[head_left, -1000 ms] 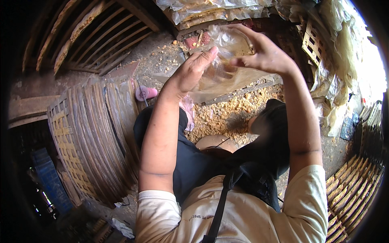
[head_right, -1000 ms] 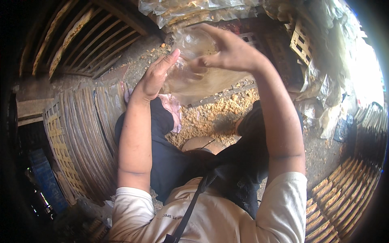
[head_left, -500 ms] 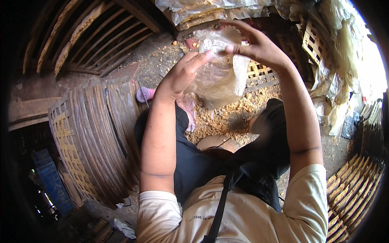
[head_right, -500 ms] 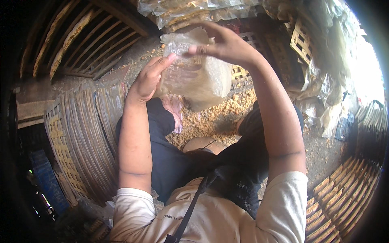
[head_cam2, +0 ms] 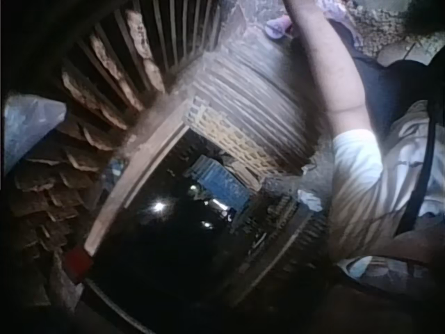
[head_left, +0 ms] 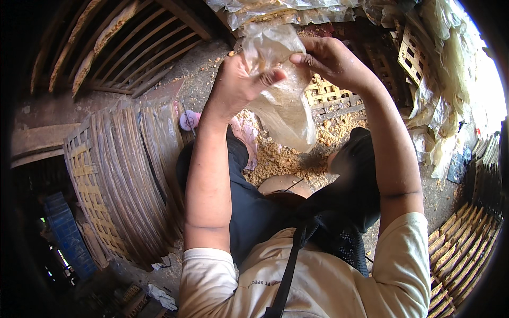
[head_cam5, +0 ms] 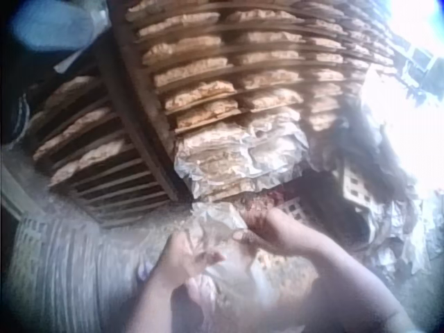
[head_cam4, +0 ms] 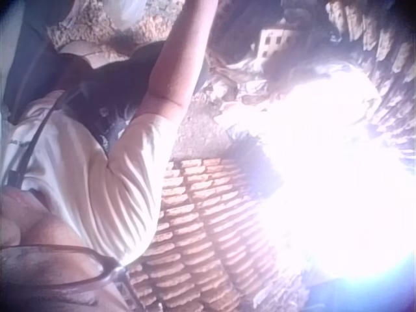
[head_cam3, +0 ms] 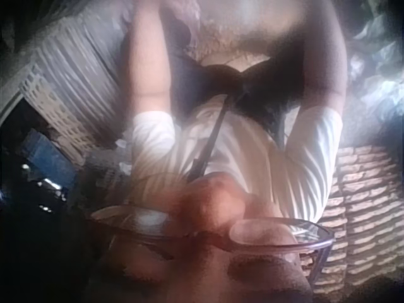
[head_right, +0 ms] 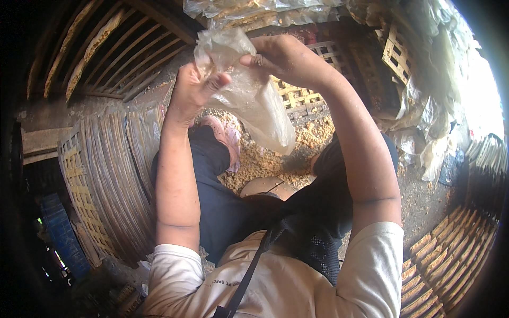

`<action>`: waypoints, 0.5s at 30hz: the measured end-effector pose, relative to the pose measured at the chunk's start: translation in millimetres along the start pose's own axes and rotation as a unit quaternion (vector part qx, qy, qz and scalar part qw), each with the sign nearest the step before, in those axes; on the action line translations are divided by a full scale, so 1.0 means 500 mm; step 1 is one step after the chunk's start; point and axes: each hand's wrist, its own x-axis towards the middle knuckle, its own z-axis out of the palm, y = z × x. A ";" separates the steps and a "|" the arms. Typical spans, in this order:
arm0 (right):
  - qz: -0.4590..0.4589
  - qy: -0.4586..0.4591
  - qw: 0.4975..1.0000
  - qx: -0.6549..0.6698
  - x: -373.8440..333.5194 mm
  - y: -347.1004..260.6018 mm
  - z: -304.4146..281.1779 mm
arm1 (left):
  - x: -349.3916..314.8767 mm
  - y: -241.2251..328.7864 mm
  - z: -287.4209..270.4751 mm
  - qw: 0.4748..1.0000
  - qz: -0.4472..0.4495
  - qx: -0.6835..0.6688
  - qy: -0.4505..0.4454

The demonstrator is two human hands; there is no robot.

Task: The person assembles a wooden lattice frame by hand, inserting thin wooden strips into slots and adjusting them. The person then wraps the completed frame in a clear plastic bag and places it on a stack of similar frames.

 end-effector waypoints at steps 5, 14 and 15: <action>0.051 -0.003 0.995 -0.082 -0.002 -0.019 0.001 | -0.009 -0.007 -0.005 1.000 -0.013 0.005 -0.010; 0.227 -0.142 0.958 -0.104 -0.004 -0.076 -0.039 | -0.011 -0.017 -0.002 0.995 -0.076 -0.009 0.069; 0.219 -0.153 0.956 -0.123 -0.010 -0.059 -0.045 | -0.009 -0.014 -0.006 0.995 -0.072 -0.009 0.068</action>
